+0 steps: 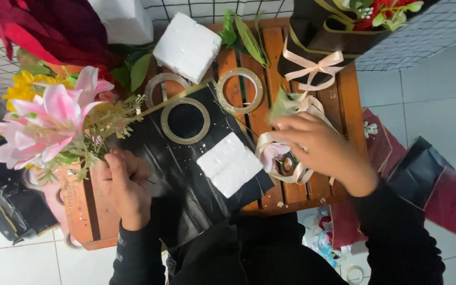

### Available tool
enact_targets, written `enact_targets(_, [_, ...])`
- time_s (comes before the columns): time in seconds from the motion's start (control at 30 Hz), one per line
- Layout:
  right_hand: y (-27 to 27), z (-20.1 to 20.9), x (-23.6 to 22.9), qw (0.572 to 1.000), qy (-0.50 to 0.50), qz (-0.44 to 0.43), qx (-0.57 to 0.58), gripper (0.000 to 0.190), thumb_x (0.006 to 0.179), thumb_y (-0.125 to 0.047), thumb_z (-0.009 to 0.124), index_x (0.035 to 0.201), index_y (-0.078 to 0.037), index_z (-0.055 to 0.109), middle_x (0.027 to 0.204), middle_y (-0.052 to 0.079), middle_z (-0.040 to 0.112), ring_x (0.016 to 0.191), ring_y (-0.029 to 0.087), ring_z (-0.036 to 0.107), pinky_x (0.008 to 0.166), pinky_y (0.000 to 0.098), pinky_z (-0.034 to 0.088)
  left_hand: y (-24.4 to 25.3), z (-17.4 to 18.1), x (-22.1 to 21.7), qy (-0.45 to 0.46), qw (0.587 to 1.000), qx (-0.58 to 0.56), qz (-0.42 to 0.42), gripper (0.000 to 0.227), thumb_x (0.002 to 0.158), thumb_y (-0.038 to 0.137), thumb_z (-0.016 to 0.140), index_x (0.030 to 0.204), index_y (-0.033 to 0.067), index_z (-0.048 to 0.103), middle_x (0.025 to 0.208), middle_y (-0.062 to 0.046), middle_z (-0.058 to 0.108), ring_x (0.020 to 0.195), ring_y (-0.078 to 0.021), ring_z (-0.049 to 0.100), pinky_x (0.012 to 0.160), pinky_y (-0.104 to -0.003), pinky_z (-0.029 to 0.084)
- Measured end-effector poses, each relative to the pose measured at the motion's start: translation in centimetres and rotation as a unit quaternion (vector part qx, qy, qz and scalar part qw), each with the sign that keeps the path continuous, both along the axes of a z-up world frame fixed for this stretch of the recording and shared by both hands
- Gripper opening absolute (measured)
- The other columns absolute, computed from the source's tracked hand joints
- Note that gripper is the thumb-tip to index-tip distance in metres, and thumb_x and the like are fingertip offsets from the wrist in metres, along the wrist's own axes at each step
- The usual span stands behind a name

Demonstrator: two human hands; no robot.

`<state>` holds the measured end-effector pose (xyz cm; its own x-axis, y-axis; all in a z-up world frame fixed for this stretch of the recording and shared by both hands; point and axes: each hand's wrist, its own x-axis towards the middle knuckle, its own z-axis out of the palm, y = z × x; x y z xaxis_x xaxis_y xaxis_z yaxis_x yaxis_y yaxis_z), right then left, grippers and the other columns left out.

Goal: The person cuts a block of floral foam and places it on a wooden crate. They then use scissors to trim the stems of various artificial flowers, including yellow, pink, and red varieties, before inserting them into the foam to create a bouquet.

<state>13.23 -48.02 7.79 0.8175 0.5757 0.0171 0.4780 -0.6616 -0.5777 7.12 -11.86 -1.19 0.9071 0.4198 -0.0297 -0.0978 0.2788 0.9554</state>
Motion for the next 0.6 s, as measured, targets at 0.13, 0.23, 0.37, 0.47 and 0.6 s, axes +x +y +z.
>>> enact_targets(0.13, [-0.5, -3.7, 0.2, 0.988, -0.134, -0.015, -0.075, 0.049, 0.088, -0.011, 0.072, 0.136, -0.013, 0.067, 0.132, 0.010, 0.065, 0.114, 0.031, 0.062, 0.092, 0.0468, 0.051, -1.4, 1.2, 0.2, 0.006, 1.000, 0.024, -0.016, 0.028, 0.116, 0.033, 0.038, 0.094, 0.0161, 0.039, 0.068, 0.008, 0.022, 0.051, -0.0062, 0.021, 0.048, -0.021, 0.024])
enact_targets(0.23, [-0.1, -5.7, 1.5, 0.975, -0.209, -0.045, -0.065, 0.036, 0.091, -0.024, 0.074, 0.126, -0.014, 0.072, 0.115, 0.005, 0.064, 0.102, 0.023, 0.058, 0.085, 0.0372, 0.048, -2.0, 1.5, 0.4, -0.027, 0.999, 0.026, -0.030, 0.031, 0.116, 0.034, 0.037, 0.090, 0.0164, 0.036, 0.066, 0.006, 0.020, 0.050, -0.0076, 0.018, 0.047, -0.022, 0.023])
enact_targets(0.37, [0.4, -7.8, 3.6, 0.941, -0.301, -0.081, -0.128, 0.048, 0.083, -0.019, 0.074, 0.131, -0.019, 0.068, 0.125, 0.005, 0.059, 0.110, 0.028, 0.058, 0.086, 0.0410, 0.048, -1.3, 0.7, -0.2, -0.031, 0.999, 0.015, -0.019, 0.032, 0.116, 0.033, 0.036, 0.090, 0.0158, 0.038, 0.068, 0.007, 0.020, 0.049, -0.0069, 0.020, 0.047, -0.022, 0.022])
enact_targets(0.47, [-0.2, -8.7, 4.4, 0.942, -0.295, -0.108, -0.118, 0.038, 0.085, -0.015, 0.071, 0.124, -0.017, 0.071, 0.119, 0.005, 0.062, 0.106, 0.029, 0.060, 0.083, 0.0421, 0.049, -0.4, 0.9, -0.6, -0.036, 0.999, 0.011, -0.021, 0.034, 0.116, 0.035, 0.036, 0.087, 0.0162, 0.038, 0.068, 0.008, 0.020, 0.049, -0.0059, 0.019, 0.047, -0.021, 0.022])
enact_targets(0.6, [-0.6, -7.2, 4.5, 0.936, -0.303, -0.160, -0.076, 0.029, 0.083, -0.004, 0.078, 0.111, -0.005, 0.070, 0.116, 0.010, 0.054, 0.095, 0.033, 0.059, 0.078, 0.0438, 0.050, 0.7, 0.5, -0.8, -0.037, 0.999, 0.013, 0.004, 0.031, 0.115, 0.035, 0.037, 0.090, 0.0163, 0.038, 0.069, 0.007, 0.019, 0.048, -0.0066, 0.019, 0.046, -0.023, 0.022])
